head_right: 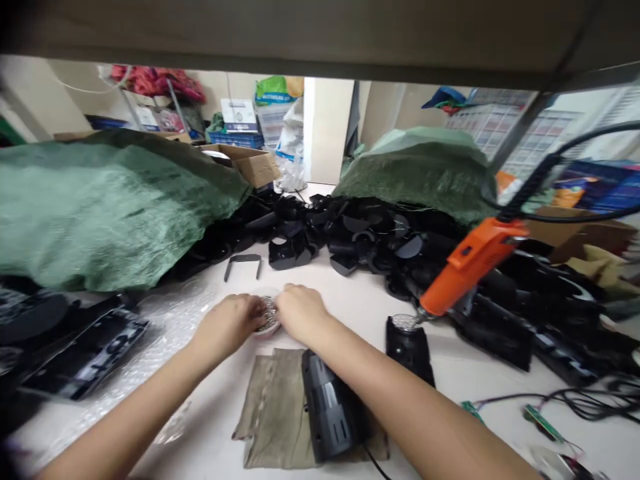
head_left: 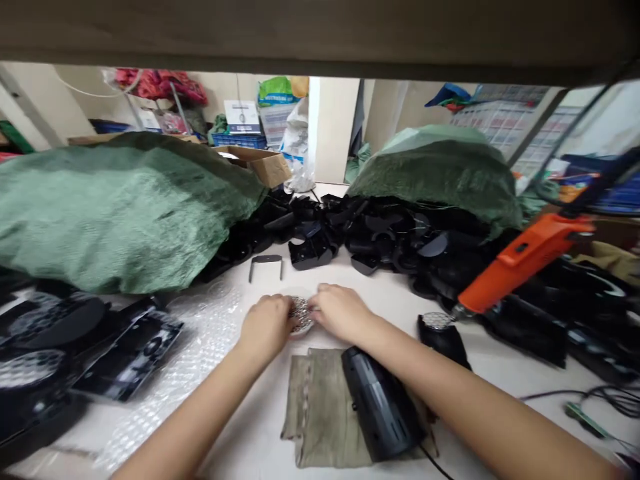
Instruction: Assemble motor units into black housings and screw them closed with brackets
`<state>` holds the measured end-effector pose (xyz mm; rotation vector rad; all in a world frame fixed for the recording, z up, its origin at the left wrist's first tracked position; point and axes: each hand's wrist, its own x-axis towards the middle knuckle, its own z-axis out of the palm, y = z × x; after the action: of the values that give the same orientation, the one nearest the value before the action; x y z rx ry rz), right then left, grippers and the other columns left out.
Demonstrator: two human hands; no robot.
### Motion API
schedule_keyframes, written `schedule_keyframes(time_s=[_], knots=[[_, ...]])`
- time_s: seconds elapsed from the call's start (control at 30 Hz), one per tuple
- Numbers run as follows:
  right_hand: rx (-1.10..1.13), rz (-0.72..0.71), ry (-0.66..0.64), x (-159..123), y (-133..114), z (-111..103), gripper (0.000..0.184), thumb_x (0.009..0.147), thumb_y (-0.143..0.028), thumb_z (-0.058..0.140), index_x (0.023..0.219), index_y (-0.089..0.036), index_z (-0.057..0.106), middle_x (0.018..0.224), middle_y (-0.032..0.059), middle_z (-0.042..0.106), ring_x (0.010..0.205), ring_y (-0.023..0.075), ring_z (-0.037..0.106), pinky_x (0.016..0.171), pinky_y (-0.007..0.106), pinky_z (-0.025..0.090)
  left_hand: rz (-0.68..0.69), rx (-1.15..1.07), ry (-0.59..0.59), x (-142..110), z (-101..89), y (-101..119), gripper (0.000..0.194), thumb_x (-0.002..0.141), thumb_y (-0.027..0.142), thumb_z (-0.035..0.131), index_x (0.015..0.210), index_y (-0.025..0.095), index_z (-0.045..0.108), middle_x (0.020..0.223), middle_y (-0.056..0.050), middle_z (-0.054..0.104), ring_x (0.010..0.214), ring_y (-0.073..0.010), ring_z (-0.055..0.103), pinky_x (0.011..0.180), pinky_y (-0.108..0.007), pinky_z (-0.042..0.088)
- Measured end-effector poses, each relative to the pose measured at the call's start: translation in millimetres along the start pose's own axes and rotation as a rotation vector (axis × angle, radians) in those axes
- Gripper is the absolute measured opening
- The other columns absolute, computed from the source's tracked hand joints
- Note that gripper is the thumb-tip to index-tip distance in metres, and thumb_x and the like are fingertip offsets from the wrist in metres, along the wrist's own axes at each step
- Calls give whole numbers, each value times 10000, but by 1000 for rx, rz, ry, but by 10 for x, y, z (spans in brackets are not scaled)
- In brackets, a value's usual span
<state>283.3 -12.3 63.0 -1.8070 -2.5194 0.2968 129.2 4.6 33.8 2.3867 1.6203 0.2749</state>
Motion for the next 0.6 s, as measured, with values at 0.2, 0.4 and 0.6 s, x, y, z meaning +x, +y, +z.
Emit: schedule_keyframes(time_s=[0.2,0.4,0.6], knots=[[22,-14,-2,453,9,208,224,903,-321,563,1035,-146,608,1068,60,627,959,190,611,846,414,504,-29,90,-23,164,141,-67,221,848,228,446,747,174,635,738,-155,696,731,-359,659,612,-387,430],[228,9,181,98,216,68,134,902,-260,537,913,-157,621,920,19,652,860,155,611,787,337,485,12,-63,50,37,33,-90,217,873,257,420,830,210,628,844,-67,700,791,-251,645,680,-316,434],[387,169,301,-895,559,113,163,894,-231,472,817,-206,614,828,5,661,762,143,608,698,263,450,59,-734,18,-363,124,185,141,814,307,552,796,230,668,815,-13,686,799,-196,626,731,-296,466]])
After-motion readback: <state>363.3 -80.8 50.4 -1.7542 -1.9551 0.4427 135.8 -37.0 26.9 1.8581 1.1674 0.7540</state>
